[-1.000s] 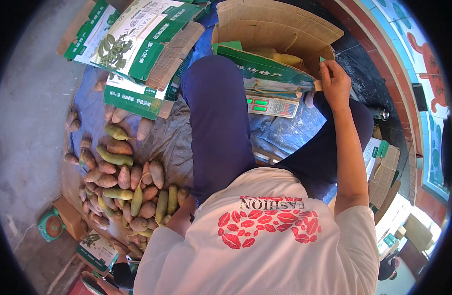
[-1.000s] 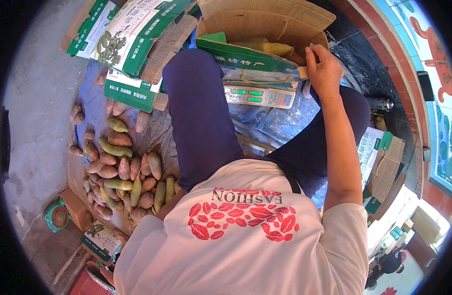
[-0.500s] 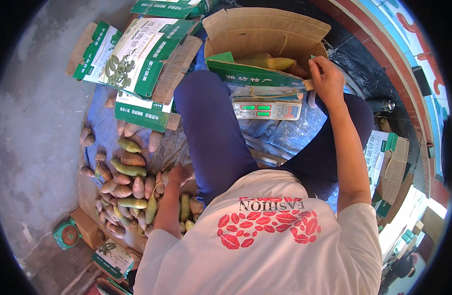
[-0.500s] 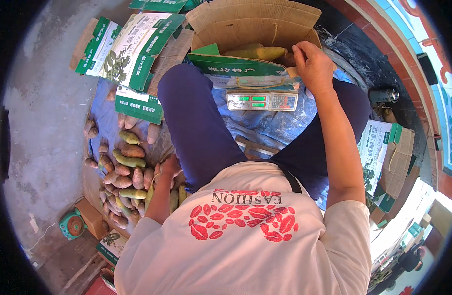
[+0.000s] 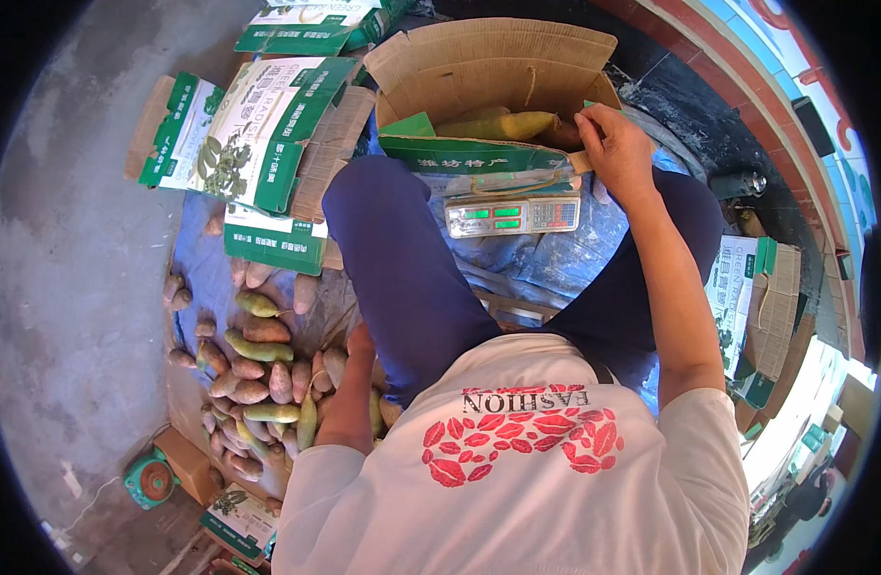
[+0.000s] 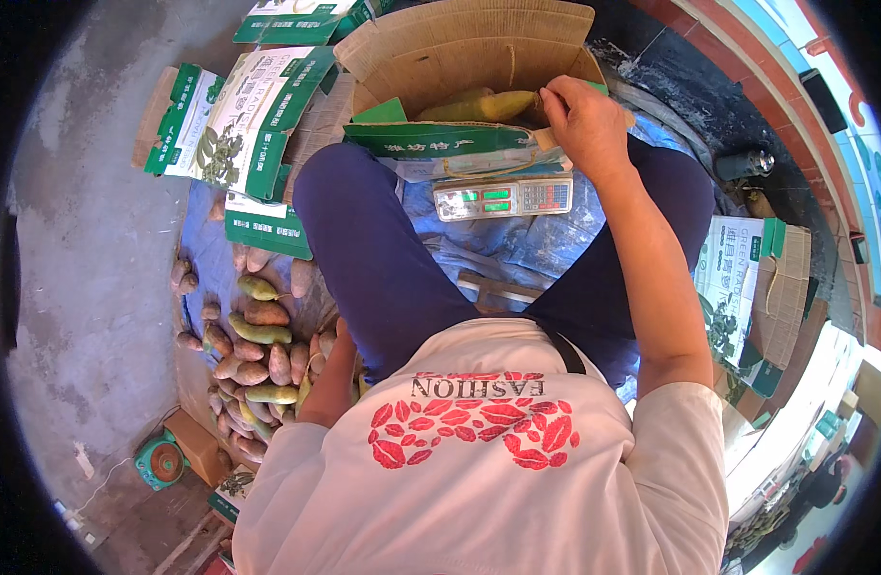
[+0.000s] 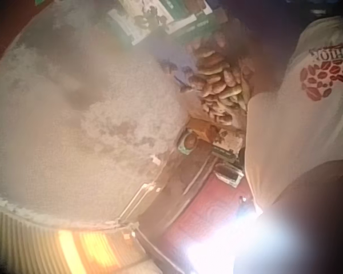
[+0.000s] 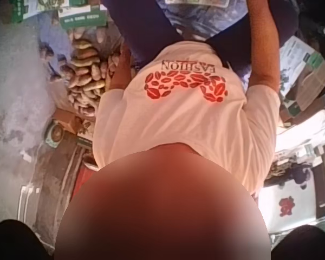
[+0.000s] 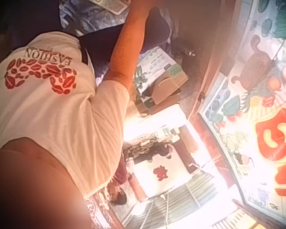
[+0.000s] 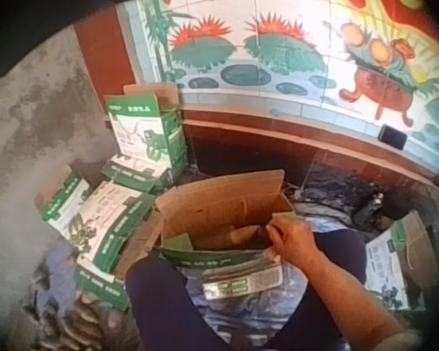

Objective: Manually sorting and packing tubers into cardboard boxes and weighing them on a scale.

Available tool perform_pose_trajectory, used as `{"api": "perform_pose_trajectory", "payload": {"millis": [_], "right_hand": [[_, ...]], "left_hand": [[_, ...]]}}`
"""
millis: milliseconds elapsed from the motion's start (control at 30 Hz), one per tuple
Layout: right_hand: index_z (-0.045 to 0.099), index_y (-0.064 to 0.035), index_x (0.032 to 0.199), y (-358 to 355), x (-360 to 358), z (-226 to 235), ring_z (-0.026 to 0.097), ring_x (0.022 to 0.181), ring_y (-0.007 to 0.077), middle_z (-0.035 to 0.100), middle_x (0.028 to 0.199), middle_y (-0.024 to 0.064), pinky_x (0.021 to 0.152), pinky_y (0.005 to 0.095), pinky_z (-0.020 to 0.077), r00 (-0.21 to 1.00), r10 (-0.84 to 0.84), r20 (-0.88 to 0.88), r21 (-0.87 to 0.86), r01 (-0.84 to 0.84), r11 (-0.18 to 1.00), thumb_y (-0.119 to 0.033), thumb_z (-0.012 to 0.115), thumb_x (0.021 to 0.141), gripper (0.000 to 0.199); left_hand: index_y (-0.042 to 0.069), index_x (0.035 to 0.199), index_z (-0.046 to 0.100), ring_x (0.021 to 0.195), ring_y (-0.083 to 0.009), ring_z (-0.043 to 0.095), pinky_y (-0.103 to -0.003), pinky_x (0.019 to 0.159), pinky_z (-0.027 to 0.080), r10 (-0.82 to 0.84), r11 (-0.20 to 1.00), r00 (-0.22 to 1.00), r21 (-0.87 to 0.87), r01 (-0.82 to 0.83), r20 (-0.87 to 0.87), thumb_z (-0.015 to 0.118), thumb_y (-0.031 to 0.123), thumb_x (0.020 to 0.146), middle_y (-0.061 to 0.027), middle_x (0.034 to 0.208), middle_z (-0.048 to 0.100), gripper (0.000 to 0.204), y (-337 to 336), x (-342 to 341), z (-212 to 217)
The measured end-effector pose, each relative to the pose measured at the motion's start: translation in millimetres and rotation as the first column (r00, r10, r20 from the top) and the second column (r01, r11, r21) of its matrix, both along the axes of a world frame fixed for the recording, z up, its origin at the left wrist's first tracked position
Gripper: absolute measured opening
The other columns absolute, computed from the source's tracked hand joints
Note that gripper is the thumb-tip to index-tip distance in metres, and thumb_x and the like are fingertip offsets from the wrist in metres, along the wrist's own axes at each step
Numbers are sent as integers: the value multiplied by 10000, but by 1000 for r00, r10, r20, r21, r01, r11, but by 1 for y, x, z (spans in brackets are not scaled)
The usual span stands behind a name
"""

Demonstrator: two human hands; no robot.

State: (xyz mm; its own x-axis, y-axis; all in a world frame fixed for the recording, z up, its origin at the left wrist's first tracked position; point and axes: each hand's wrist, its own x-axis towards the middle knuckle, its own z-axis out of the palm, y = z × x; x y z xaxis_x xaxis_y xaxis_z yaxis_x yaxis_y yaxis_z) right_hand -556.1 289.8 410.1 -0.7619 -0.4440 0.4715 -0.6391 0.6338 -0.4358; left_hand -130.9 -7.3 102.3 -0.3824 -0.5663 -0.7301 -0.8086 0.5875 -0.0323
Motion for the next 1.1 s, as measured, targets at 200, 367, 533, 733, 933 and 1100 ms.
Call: {"api": "perform_pose_trajectory", "payload": {"millis": [200,367,533,733,933,1100], "right_hand": [[593,-54,766,-19,6,5,592,683,304,610,728,109,594,383,465,985,120,125,20,-124,992,-167,587,785,115],[593,-53,761,9,4,8,587,692,312,605,716,114,610,396,455,964,198,180,84,-216,973,-168,590,773,116],[586,-46,746,12,5,15,577,684,312,588,694,121,609,380,447,942,213,260,123,-251,960,-146,601,770,103],[589,-47,746,14,6,20,579,679,310,587,671,126,601,383,437,894,253,369,111,-313,943,-153,594,781,112],[590,-42,759,17,2,16,587,667,306,597,679,130,600,381,440,902,213,375,63,-254,965,-155,591,791,118],[620,-70,816,21,1,17,591,738,325,614,725,135,646,423,453,869,224,441,49,-272,961,-186,582,779,127]], "left_hand": [[12,901,587,961,-355,577,-426,815,464,57,987,986,-142,-79,-154,517,340,810,-230,987,598,348,-26,60,-9],[0,897,564,867,-373,588,-420,732,465,251,938,917,-158,-310,-308,705,376,652,-210,880,617,471,-49,-9,117],[-13,869,544,745,-329,582,-394,691,452,226,892,769,-190,-410,-598,735,345,640,-193,804,602,466,-69,-42,227],[-23,927,527,761,-184,516,-306,732,429,-23,856,467,-259,-447,-884,717,201,705,-111,829,563,368,-45,-113,341],[-12,1022,511,862,-137,490,-265,793,406,35,991,198,9,-135,-980,695,129,736,-76,935,539,369,-9,-199,395],[-7,1031,515,837,-125,531,-261,733,439,-74,971,307,2,239,-949,714,158,716,-81,928,579,408,38,-281,392]]}}
